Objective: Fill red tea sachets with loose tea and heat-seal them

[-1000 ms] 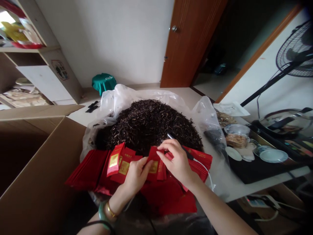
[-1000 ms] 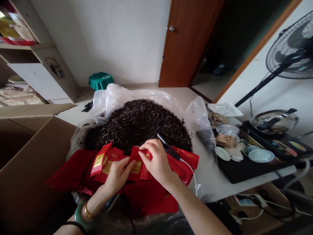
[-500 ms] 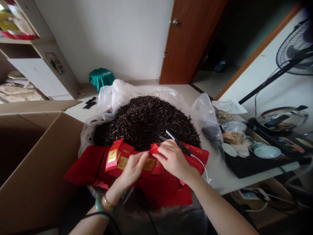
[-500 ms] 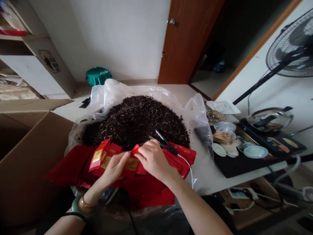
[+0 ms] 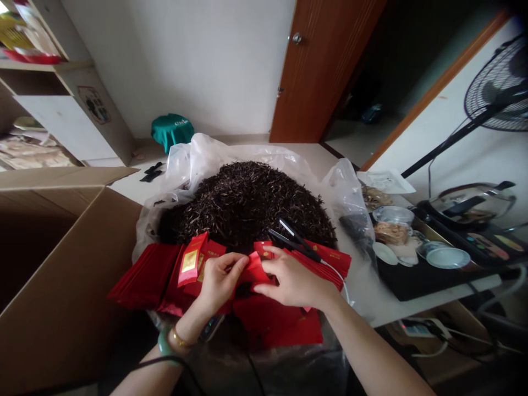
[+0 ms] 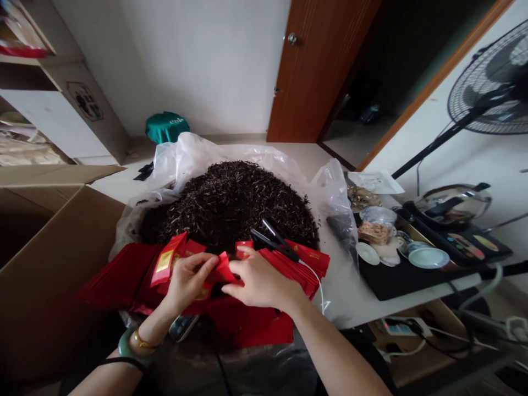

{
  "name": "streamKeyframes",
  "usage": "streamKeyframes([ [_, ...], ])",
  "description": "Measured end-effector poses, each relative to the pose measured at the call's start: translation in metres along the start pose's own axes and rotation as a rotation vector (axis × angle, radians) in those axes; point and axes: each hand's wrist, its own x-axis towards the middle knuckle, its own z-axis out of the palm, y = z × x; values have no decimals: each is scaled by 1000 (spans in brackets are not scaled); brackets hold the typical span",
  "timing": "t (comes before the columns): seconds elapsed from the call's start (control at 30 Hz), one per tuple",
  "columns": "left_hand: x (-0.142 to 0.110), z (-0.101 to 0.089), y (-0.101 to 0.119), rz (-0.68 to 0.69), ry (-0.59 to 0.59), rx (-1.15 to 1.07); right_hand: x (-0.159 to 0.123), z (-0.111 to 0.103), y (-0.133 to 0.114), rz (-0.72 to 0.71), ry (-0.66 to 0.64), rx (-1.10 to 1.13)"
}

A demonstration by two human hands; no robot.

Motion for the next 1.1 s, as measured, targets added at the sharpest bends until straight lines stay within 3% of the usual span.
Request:
streamKeyframes([
  [0.1,-5,4,2,145,-10,53,0,3,-6,54,-93,8],
  [0.2,-4,5,2,250,-53,67,1,6,-8,-10,-99,-13],
  [0.3,-1,3,-1,306,-25,89,3,7,-7,-39,-110,16],
  [0.47,0,1,-4,410,60,159,5,5,-5,109,-206,99],
  [0.7,2,-2,1,419,-65,190,2,-3,-4,46,-324,136],
  [0.77,2,-5,0,491,-14,233,2,-3,-2,42,-338,186],
  [0.87,0,-6,-3,679,79,351,3,-3,2,106,-296,303],
  [0.93,-3,-2,-5,768,41,440,3,-4,5,143,-225,403],
  [1.0,-6,4,-7,770,0,539,3,-5,8,147,-165,493],
  [1.1,-8,13,-10,708,27,674,1,-4,11,146,-140,566],
])
